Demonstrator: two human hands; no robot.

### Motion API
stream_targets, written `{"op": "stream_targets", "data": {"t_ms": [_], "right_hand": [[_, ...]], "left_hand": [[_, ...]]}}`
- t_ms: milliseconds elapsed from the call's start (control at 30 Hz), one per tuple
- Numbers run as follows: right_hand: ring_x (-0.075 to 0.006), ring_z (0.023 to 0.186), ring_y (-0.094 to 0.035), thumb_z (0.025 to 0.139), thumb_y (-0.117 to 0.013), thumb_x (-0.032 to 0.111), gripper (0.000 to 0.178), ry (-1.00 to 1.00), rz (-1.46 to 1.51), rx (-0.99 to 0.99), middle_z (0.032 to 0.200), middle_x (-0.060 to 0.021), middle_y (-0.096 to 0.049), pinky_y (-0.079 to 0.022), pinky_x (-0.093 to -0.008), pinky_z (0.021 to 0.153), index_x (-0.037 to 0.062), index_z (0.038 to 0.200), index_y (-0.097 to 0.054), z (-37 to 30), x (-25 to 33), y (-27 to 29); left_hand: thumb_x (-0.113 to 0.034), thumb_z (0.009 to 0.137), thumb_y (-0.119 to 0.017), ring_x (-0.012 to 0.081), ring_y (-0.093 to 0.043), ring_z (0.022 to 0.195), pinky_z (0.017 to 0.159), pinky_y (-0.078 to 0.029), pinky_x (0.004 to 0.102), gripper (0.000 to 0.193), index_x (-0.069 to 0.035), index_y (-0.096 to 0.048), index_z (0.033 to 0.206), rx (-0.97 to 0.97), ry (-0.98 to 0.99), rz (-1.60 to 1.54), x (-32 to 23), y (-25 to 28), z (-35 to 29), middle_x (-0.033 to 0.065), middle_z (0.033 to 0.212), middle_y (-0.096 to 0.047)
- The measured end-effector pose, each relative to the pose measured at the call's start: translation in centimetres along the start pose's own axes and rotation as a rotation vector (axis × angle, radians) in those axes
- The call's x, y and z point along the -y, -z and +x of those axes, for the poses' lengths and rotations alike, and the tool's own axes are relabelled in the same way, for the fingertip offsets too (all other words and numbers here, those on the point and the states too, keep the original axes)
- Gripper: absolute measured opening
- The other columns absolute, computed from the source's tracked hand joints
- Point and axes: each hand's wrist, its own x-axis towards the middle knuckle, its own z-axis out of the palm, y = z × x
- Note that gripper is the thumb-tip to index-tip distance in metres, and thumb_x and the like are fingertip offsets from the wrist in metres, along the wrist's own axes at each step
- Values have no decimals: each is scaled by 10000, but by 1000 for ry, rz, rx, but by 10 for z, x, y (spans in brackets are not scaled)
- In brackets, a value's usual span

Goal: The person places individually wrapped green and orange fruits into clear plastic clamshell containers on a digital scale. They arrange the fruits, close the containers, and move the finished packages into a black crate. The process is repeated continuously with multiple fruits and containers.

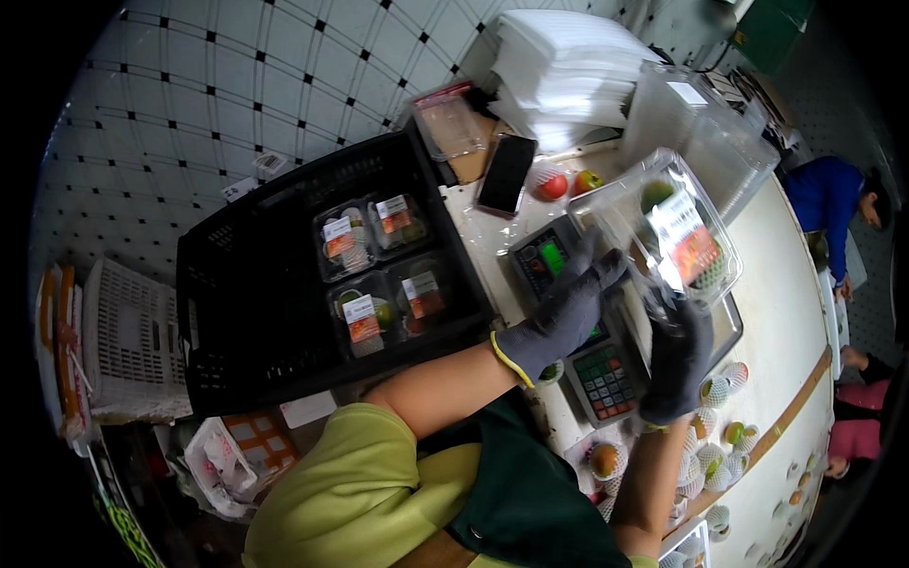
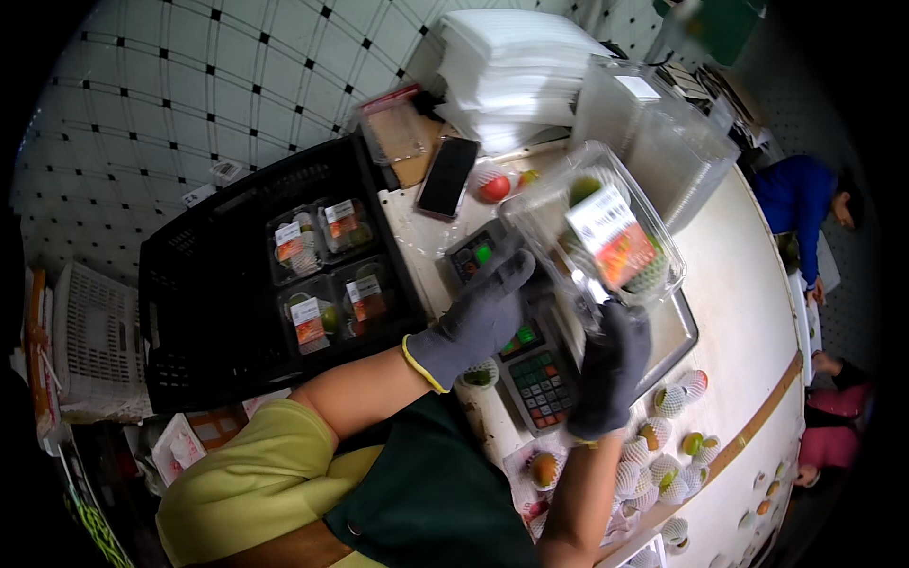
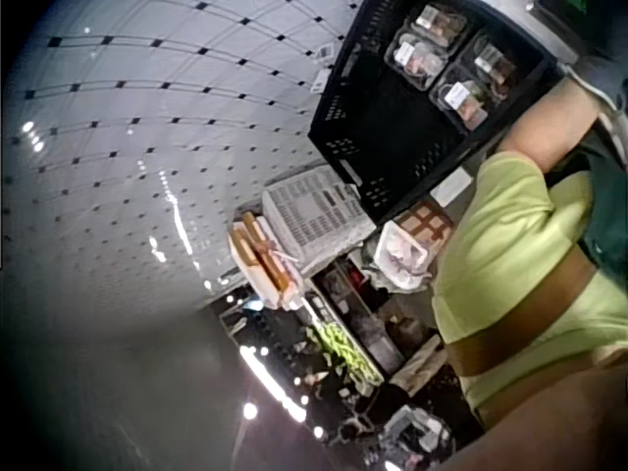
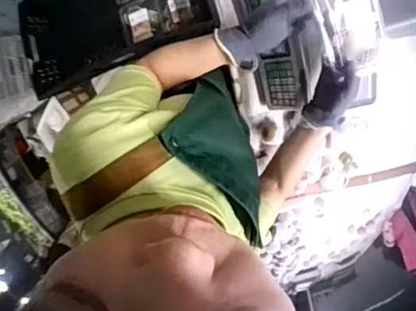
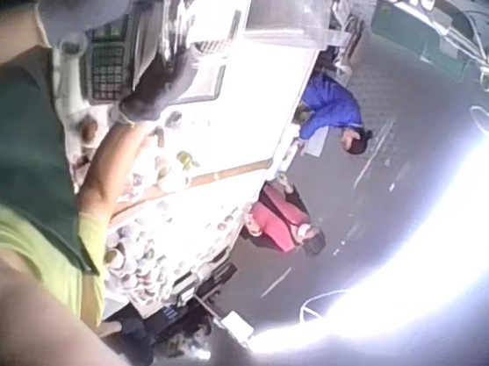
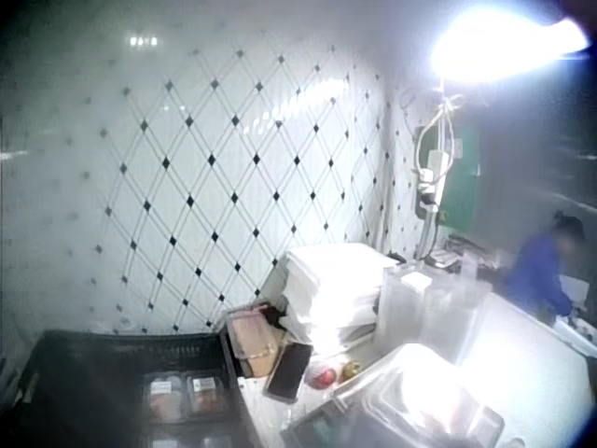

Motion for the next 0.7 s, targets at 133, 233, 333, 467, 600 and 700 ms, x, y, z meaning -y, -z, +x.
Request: {"op": "stream_targets", "data": {"t_ms": [133, 233, 333, 467, 600, 700], "right_hand": [[-309, 1097, -578, 821, -716, 254, 392, 413, -1011, 486, 1203, -168, -573, -461, -404, 920, 36, 1113, -570, -15, -28, -71], [-381, 1108, -558, 766, -762, 302, 475, 429, -1173, 837, 1241, -205, -552, -463, -410, 911, 30, 1109, -577, -30, -12, -89], [-274, 1061, -615, 802, -711, 137, 369, 58, -957, 634, 1162, -170, -618, -476, -339, 893, -7, 1117, -584, -45, -6, -53], [-197, 897, -622, 834, -454, 24, 282, -98, -659, 112, 1028, -147, -637, -484, -289, 836, -72, 1056, -599, -84, 19, -12], [-174, 811, -604, 945, -506, 223, 283, -14, -514, -109, 1000, -138, -631, -490, -291, 756, -25, 1076, -549, -110, 12, 31], [-176, 807, -607, 944, -513, 206, 269, -11, -463, -193, 990, -138, -633, -494, -295, 756, -27, 1073, -554, -127, 8, 42]], "left_hand": [[-410, 882, -629, 245, -535, 1171, 927, -522, 457, 635, -90, -387, 1375, -120, 135, -146, -64, 43, -13, 94, 1270, -535], [-426, 862, -635, 304, -507, 1200, 1002, -430, 525, 588, -55, -496, 1297, -196, -67, 19, -158, 84, -53, 129, 1266, -542], [-332, 903, -605, 282, -532, 1170, 986, -446, 470, 511, -42, -489, 1308, -483, -238, 233, -244, 196, -123, 142, 1286, -544], [-387, 884, -612, 351, -547, 1152, 944, -448, 546, 587, -92, -437, 1359, -774, -128, 263, -316, 288, -208, 149, 1321, -518], [-300, 836, -632, 381, -560, 1100, 723, -447, 682, 611, -281, -405, 1404, -1249, 139, 785, -315, 354, -222, 95, 1260, -554], [-253, 803, -589, 434, -530, 1142, 921, -467, 512, 679, -187, -356, 1438, -1218, 266, 1746, -316, 431, -202, 180, 1345, -502]]}}
